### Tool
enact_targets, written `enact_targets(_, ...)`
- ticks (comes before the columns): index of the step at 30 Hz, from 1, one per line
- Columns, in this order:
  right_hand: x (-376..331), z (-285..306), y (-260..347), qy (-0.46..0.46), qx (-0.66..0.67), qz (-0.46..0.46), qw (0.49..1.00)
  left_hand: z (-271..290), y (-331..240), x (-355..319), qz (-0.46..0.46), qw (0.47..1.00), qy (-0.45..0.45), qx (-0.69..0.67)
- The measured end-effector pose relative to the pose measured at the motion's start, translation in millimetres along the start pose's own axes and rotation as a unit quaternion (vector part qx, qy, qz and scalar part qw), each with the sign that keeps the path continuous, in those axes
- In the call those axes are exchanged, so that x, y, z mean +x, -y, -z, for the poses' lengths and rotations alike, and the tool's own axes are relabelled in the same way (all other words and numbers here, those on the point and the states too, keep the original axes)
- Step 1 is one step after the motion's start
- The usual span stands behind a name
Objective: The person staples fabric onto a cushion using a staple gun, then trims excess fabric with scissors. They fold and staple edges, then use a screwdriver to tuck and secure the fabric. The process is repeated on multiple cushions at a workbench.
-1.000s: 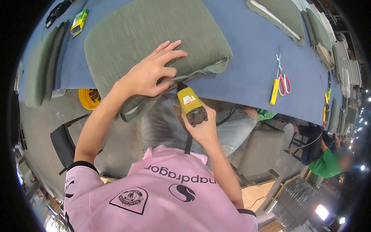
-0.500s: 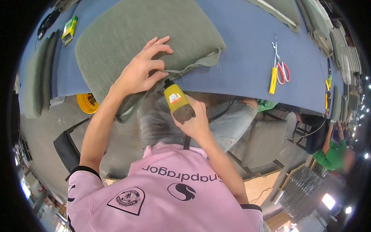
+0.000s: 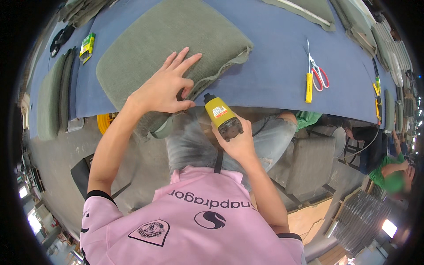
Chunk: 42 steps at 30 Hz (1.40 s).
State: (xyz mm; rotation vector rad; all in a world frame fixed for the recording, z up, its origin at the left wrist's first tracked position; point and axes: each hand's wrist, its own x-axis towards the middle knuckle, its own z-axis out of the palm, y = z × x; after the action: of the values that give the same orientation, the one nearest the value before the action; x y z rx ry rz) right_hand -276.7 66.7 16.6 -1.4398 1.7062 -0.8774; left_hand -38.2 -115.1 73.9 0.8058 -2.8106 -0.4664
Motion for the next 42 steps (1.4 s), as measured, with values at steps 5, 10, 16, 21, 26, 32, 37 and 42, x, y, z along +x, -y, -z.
enact_targets(5,10,-4,5,0.054,0.008,0.015,0.998,-18,30,-6,-0.026,0.985,-0.077,-0.154)
enact_targets(10,16,-6,19,0.064,-0.055,0.036,0.996,-30,27,-8,0.0,0.97,-0.134,-0.205)
enact_targets(16,27,-6,21,0.118,-0.009,0.023,0.993,-33,23,-6,-0.001,0.976,-0.13,-0.173)
enact_targets(21,28,-8,23,0.065,-0.018,0.095,0.993,-27,24,-9,-0.01,0.98,-0.135,-0.144)
enact_targets(26,10,-8,18,0.072,0.006,0.034,0.997,-20,20,-19,-0.019,0.983,-0.129,-0.13)
enact_targets(32,3,-19,10,0.061,-0.075,0.056,0.994,-32,17,-22,0.024,0.97,-0.17,-0.172)
enact_targets(37,13,-15,25,0.079,-0.029,0.067,0.994,-38,15,-21,0.034,0.967,-0.186,-0.169)
enact_targets(42,20,-19,19,0.105,0.046,0.04,0.993,-34,9,-19,0.037,0.969,-0.181,-0.164)
